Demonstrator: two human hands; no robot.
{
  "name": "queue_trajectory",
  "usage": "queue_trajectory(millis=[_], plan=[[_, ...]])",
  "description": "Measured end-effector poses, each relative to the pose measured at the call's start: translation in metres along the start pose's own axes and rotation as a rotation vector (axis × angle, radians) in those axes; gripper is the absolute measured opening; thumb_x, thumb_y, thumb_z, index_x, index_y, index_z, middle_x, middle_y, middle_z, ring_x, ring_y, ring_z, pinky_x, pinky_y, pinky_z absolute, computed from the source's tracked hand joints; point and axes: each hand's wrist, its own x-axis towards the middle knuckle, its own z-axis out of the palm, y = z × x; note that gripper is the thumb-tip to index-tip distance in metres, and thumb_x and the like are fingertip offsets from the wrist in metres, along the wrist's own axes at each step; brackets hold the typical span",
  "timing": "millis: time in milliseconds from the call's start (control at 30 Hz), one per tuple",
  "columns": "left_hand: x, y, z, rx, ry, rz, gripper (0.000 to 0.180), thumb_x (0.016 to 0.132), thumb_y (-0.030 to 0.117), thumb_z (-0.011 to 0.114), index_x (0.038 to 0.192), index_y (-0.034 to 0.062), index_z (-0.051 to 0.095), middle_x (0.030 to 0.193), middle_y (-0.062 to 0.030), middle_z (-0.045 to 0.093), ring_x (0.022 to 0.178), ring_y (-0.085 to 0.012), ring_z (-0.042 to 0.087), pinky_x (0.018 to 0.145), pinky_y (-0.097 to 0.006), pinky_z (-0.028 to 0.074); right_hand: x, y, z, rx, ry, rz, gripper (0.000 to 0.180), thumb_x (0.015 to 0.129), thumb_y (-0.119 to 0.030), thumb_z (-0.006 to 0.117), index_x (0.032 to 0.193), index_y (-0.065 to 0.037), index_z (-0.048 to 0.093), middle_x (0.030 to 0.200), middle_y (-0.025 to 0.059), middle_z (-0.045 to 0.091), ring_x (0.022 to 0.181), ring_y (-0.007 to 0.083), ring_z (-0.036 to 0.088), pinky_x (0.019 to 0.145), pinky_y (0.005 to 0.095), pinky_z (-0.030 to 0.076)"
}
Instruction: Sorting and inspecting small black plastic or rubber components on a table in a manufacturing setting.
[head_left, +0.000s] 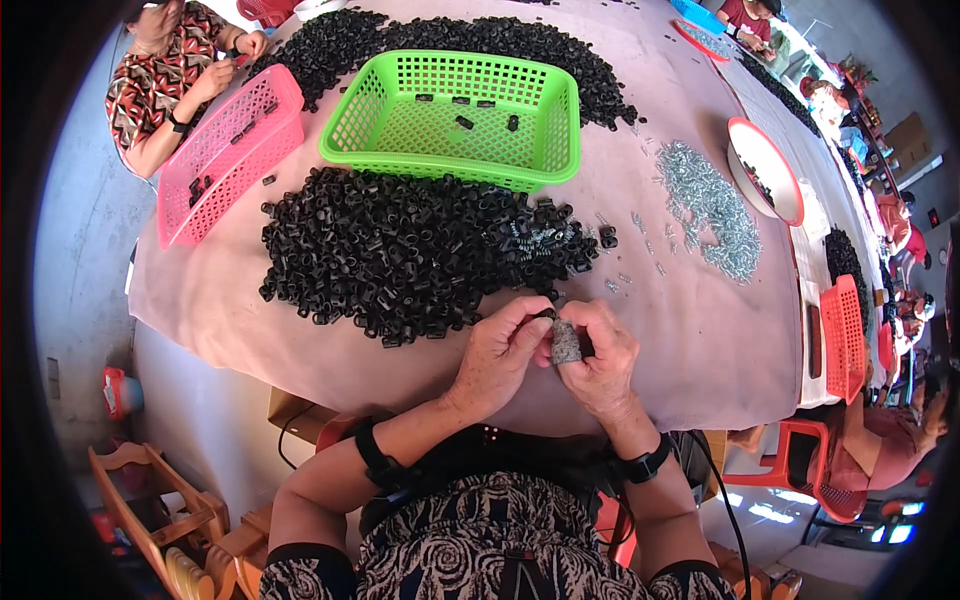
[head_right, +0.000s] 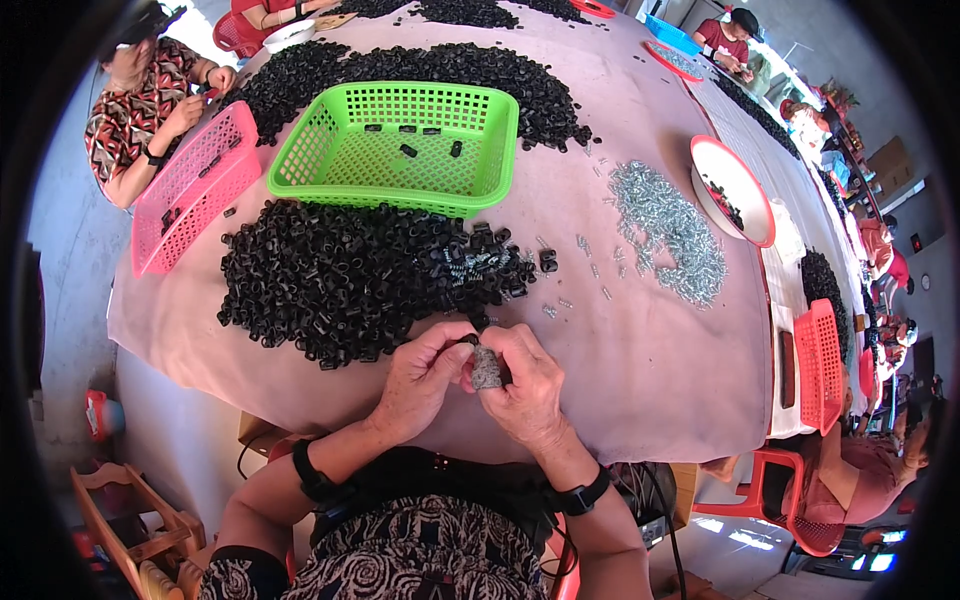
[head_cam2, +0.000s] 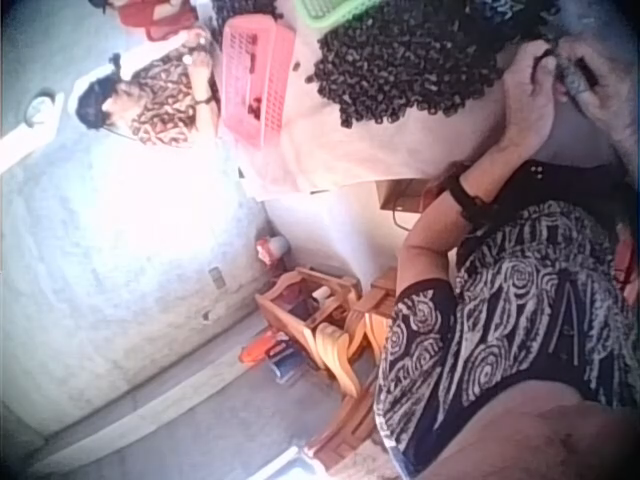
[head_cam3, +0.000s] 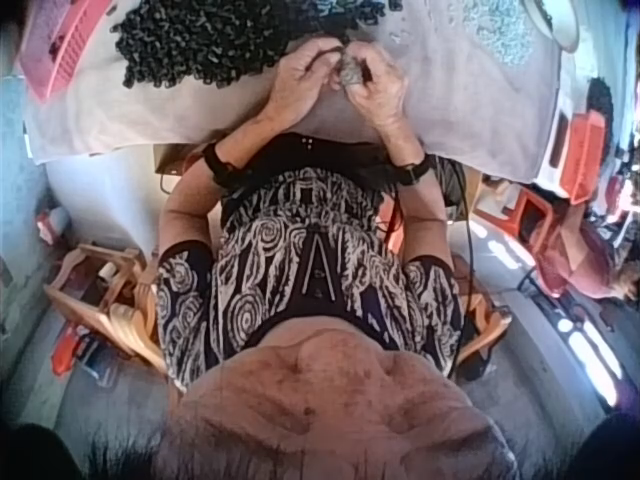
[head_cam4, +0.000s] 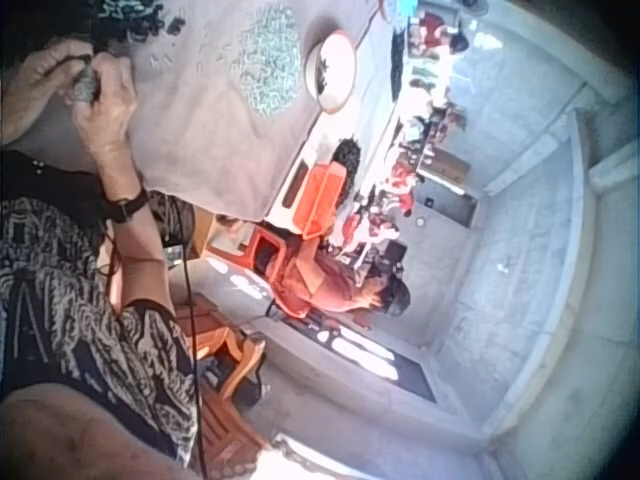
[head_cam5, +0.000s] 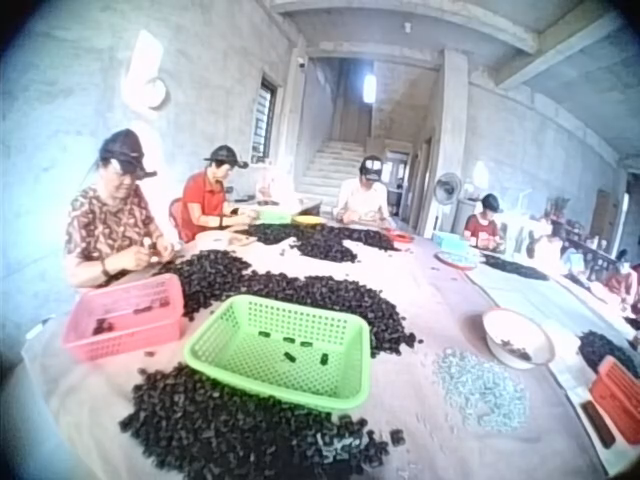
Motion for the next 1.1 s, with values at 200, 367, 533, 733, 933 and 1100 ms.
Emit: queue_trajectory(millis=[200,367,533,733,933,1100], plan=[[0.000,0.003,0.000,0.019,-0.011,0.003,0.017,0.094,0.007,0.048,0.107,-0.0017,0.055,0.080,-0.0033,0.058,0.069,-0.0076,0.056,0.063,-0.022,0.049,0.002,0.002,-0.001,0.031,-0.028,-0.052,0.031,0.067,0.007,0.061,0.096,-0.005,0.059,0.078,0.0115,0.056,0.065,0.0259,0.058,0.057,0.0317,0.048],[0.000,0.002,-0.001,0.001,-0.024,-0.016,0.019,0.095,0.008,0.047,0.110,-0.0018,0.054,0.083,-0.0042,0.058,0.071,-0.0090,0.056,0.066,-0.024,0.050,0.004,0.008,-0.006,0.160,-0.068,0.080,0.024,0.071,0.007,0.059,0.093,-0.003,0.060,0.079,0.0097,0.058,0.067,0.0192,0.059,0.060,0.0282,0.048],[0.000,0.003,-0.002,-0.056,-0.055,-0.098,0.019,0.095,0.010,0.048,0.110,-0.0010,0.053,0.088,-0.0067,0.058,0.073,-0.0115,0.058,0.067,-0.026,0.052,0.029,0.031,-0.035,0.087,0.017,0.306,0.017,0.076,0.006,0.059,0.092,-0.001,0.060,0.081,0.0074,0.061,0.069,0.0122,0.058,0.064,0.0252,0.047],[-0.001,0.002,-0.001,-0.065,-0.021,-0.090,0.019,0.094,0.011,0.049,0.108,-0.0004,0.054,0.085,-0.0068,0.059,0.073,-0.0113,0.060,0.064,-0.024,0.051,0.060,0.045,-0.040,-0.152,-0.142,0.123,0.024,0.071,0.010,0.057,0.093,0.000,0.060,0.084,0.0125,0.059,0.075,0.0256,0.060,0.069,0.0316,0.047],[0.000,0.003,-0.002,-0.045,-0.057,-0.109,0.020,0.095,0.011,0.048,0.111,-0.0005,0.053,0.088,-0.0065,0.058,0.074,-0.0116,0.058,0.068,-0.026,0.051,0.070,0.063,-0.036,-0.209,-0.290,-0.009,0.033,0.063,0.014,0.052,0.093,0.000,0.060,0.081,0.0146,0.055,0.075,0.0340,0.057,0.068,0.0389,0.046],[-0.001,0.003,-0.003,-0.035,-0.062,-0.110,0.020,0.095,0.011,0.048,0.111,-0.0001,0.053,0.088,-0.0065,0.058,0.074,-0.0115,0.058,0.068,-0.026,0.051,0.076,0.061,-0.035,-0.213,-0.340,0.025,0.030,0.063,0.012,0.054,0.090,0.002,0.059,0.079,0.0157,0.055,0.072,0.0347,0.057,0.066,0.0390,0.045]])
